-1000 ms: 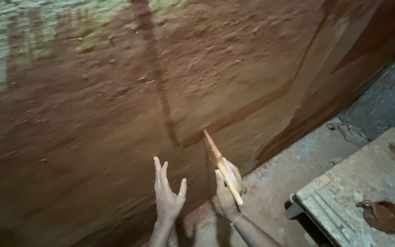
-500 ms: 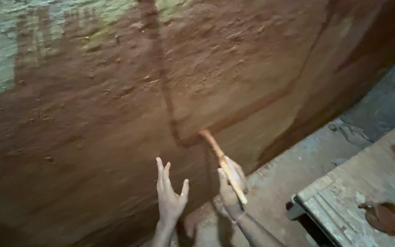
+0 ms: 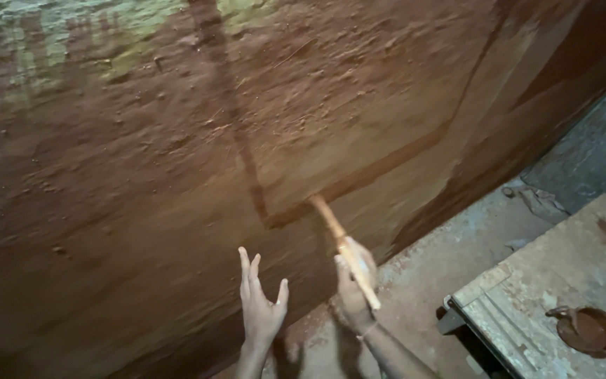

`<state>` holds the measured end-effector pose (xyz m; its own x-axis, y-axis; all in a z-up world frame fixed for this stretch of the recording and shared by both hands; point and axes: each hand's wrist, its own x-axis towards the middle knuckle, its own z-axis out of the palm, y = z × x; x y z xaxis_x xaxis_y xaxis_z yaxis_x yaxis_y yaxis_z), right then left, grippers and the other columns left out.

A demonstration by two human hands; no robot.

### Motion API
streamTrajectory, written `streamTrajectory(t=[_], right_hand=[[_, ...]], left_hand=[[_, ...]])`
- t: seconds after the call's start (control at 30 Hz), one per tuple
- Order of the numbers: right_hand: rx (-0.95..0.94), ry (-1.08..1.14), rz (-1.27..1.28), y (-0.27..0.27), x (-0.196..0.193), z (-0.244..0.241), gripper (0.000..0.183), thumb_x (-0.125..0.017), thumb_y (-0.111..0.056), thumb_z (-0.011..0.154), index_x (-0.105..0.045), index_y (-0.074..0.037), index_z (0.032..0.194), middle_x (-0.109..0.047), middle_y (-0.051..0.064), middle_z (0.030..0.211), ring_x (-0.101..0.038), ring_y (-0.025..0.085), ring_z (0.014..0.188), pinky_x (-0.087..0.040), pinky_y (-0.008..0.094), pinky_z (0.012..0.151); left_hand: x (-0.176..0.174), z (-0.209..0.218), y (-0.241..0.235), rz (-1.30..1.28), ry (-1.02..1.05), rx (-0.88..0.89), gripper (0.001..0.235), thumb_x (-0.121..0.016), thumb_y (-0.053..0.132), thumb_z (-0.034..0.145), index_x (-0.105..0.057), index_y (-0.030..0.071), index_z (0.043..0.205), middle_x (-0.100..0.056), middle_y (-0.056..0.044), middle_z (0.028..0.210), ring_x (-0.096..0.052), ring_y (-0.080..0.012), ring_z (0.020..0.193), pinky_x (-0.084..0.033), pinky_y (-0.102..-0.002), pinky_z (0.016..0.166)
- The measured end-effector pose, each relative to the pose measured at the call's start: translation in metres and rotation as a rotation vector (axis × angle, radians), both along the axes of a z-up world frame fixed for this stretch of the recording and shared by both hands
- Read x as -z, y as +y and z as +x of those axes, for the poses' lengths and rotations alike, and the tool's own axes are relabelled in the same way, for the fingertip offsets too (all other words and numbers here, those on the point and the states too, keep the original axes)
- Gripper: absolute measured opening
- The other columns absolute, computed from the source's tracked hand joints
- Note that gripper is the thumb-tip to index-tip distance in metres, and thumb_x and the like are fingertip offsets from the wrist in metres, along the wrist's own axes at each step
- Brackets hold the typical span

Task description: The person uses a wide brush to apply brown paint to a textured wall, working in vertical and horizontal strokes to cover a rectangular area. The left hand occasionally steadies the wall while the right hand guides the brush. The painted region gradually expands across the surface.

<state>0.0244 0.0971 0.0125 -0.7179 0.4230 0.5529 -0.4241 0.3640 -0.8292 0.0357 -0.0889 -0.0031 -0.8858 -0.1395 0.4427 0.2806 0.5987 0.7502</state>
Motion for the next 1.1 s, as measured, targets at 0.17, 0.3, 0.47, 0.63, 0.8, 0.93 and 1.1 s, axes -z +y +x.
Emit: streamTrajectory(t=[0.17,0.3,0.47,0.63,0.8,0.93,1.1], right_hand=[[-0.041,0.023,-0.026,-0.018,0.002,0.009,0.029,-0.07,-0.002,0.089,-0.069,0.004,0.118,-0.071,0.016,0.121,-0.069,0.028,0.112,-0.054,0.036,0.099],[-0.326,0.066,0.117,-0.035,0.005,0.021,0.028,-0.071,-0.004,0.09,-0.07,0.002,0.118,-0.071,0.016,0.123,-0.071,0.028,0.115,-0.057,0.035,0.098],[-0.093,0.029,0.038,0.005,0.011,-0.002,0.027,-0.071,-0.005,0.091,-0.07,0.0,0.118,-0.073,0.016,0.119,-0.071,0.03,0.11,-0.055,0.036,0.096],[0.123,0.012,0.127,0.039,0.028,-0.021,0.03,-0.072,-0.006,0.091,-0.068,0.001,0.121,-0.07,0.016,0.12,-0.069,0.031,0.109,-0.054,0.036,0.096],[-0.233,0.148,0.023,-0.001,0.047,-0.007,0.028,-0.075,-0.009,0.092,-0.071,-0.001,0.118,-0.074,0.014,0.121,-0.073,0.027,0.112,-0.059,0.035,0.097],[-0.221,0.06,-0.018,0.021,0.04,-0.011,0.033,-0.072,-0.008,0.093,-0.068,0.001,0.124,-0.072,0.017,0.123,-0.07,0.026,0.114,-0.056,0.035,0.098],[0.141,0.031,0.055,0.104,0.017,-0.048,0.03,-0.069,-0.007,0.096,-0.067,0.001,0.125,-0.07,0.017,0.123,-0.067,0.026,0.113,-0.054,0.037,0.098]], left_hand=[[0.005,0.001,0.007,0.002,0.025,0.021,0.077,-0.073,0.017,0.083,-0.037,-0.001,0.149,-0.015,-0.02,0.17,-0.029,-0.0405,0.151,-0.031,-0.05,0.118],[0.0,-0.002,0.013,-0.015,0.026,0.041,0.08,-0.075,0.017,0.08,-0.037,-0.001,0.148,-0.016,-0.02,0.169,-0.029,-0.0408,0.151,-0.031,-0.05,0.118],[-0.004,-0.005,0.019,0.011,0.029,0.019,0.077,-0.074,0.017,0.083,-0.038,-0.001,0.149,-0.017,-0.02,0.17,-0.031,-0.0397,0.151,-0.032,-0.049,0.118],[0.004,-0.007,0.027,0.022,0.045,-0.001,0.075,-0.074,0.016,0.083,-0.04,0.0,0.148,-0.018,-0.018,0.17,-0.03,-0.0395,0.153,-0.032,-0.049,0.119],[0.011,-0.012,0.044,-0.043,0.006,0.016,0.079,-0.076,0.019,0.081,-0.038,-0.001,0.147,-0.015,-0.021,0.169,-0.028,-0.0414,0.151,-0.03,-0.052,0.117],[0.01,-0.014,0.051,-0.041,0.027,-0.004,0.077,-0.074,0.02,0.083,-0.039,0.0,0.148,-0.019,-0.021,0.169,-0.031,-0.0402,0.151,-0.032,-0.051,0.117],[0.011,-0.017,0.057,-0.04,0.055,-0.022,0.076,-0.073,0.02,0.084,-0.038,0.0,0.149,-0.018,-0.021,0.169,-0.029,-0.0415,0.152,-0.031,-0.052,0.118]])
